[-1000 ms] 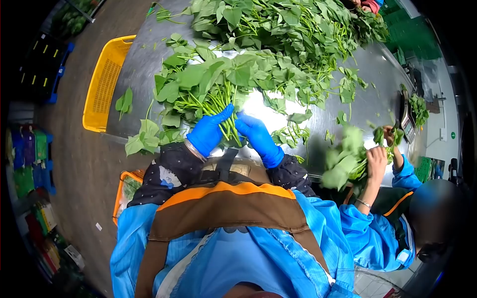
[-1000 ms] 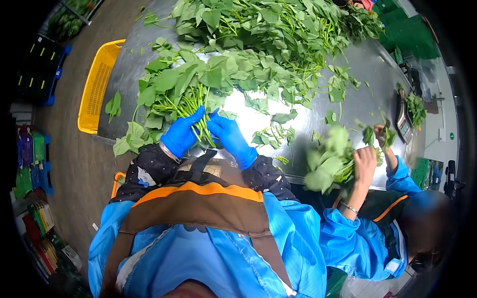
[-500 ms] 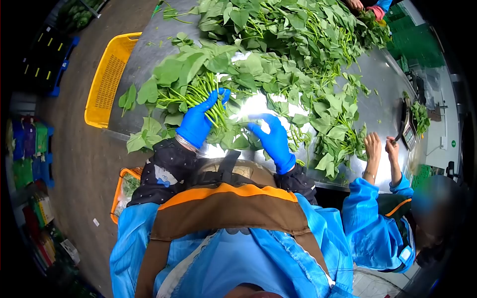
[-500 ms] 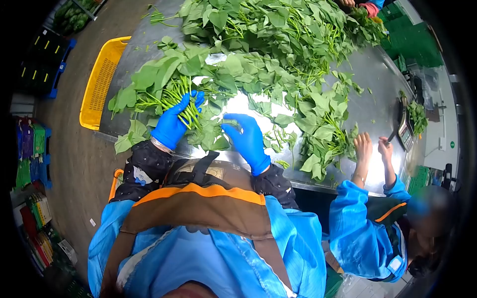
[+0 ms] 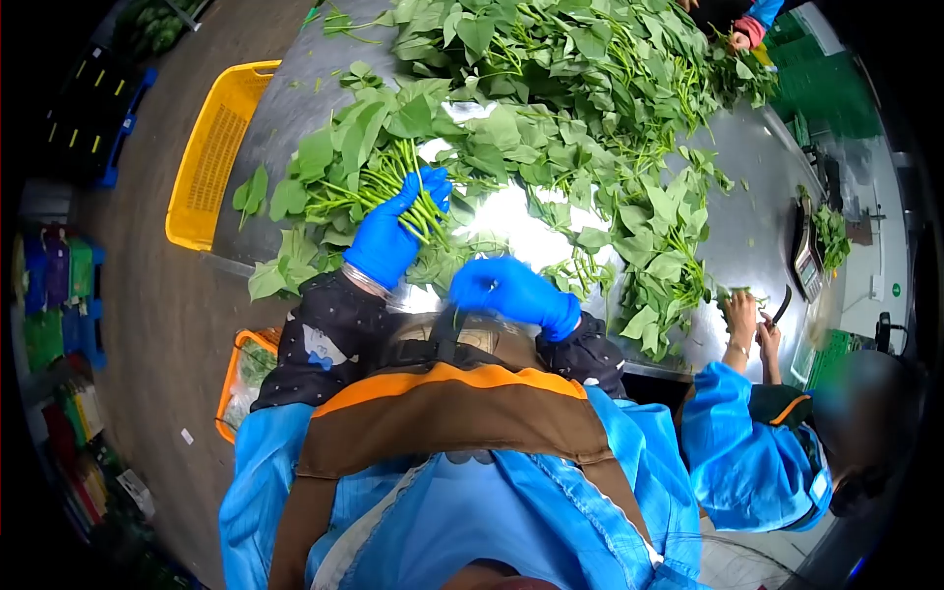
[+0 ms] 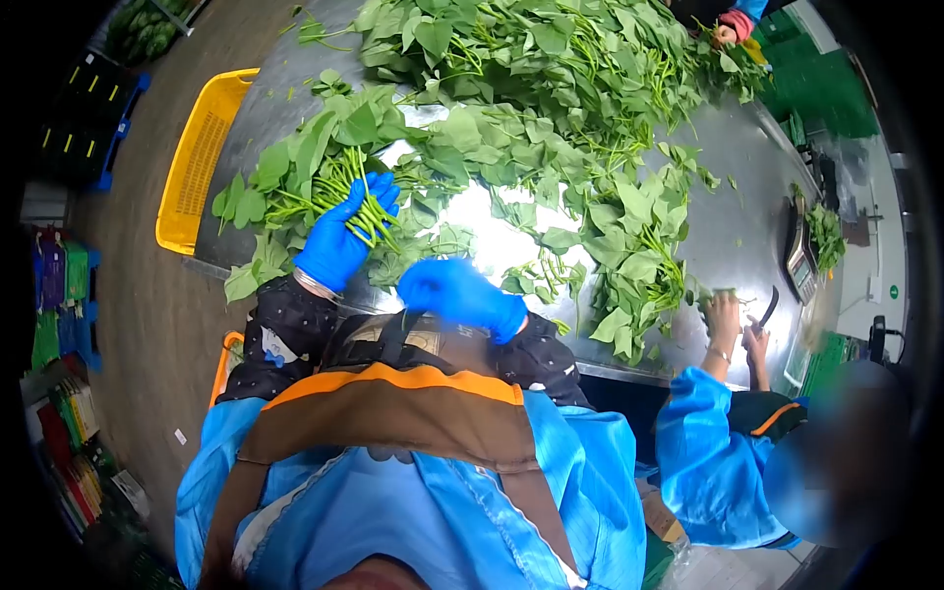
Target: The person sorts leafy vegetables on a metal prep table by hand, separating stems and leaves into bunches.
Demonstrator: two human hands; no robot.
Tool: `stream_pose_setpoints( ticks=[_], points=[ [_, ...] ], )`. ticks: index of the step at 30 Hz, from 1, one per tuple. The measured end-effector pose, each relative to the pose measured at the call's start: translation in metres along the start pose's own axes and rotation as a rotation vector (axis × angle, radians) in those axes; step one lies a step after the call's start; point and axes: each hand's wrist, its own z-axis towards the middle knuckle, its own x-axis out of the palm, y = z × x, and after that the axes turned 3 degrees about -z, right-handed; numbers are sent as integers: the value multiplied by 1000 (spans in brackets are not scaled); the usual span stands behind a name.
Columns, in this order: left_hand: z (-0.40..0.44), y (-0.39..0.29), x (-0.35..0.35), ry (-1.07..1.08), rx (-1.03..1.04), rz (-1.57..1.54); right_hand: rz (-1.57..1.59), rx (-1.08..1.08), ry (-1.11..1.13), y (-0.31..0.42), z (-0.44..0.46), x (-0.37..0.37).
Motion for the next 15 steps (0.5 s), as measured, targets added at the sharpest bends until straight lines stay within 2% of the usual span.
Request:
stream_pose_setpoints(
  ticks=[2,3,8,10,13,14,15],
  points=[
    [0,-3,4,-20,-8,1,169,82,-417,-11,0,-7],
    [2,-1,2,-1,-7,-7,-14,65,-500,-2,1,-13],
    [3,9,11,-9,-69,-55,9,170,-282,-9,13,17],
    [2,9,13,-15,-99,-37,267,301,-217,-16,19,22],
    [7,11,-6,102,-145,-77,13,262,-228,-15,20,17],
    [9,11,-11,159,-170,-115,-10,218,-348,-18,19,17],
    [3,11,1,30,-94,-90,-34,174,-465,-17,17,16]
  ],
)
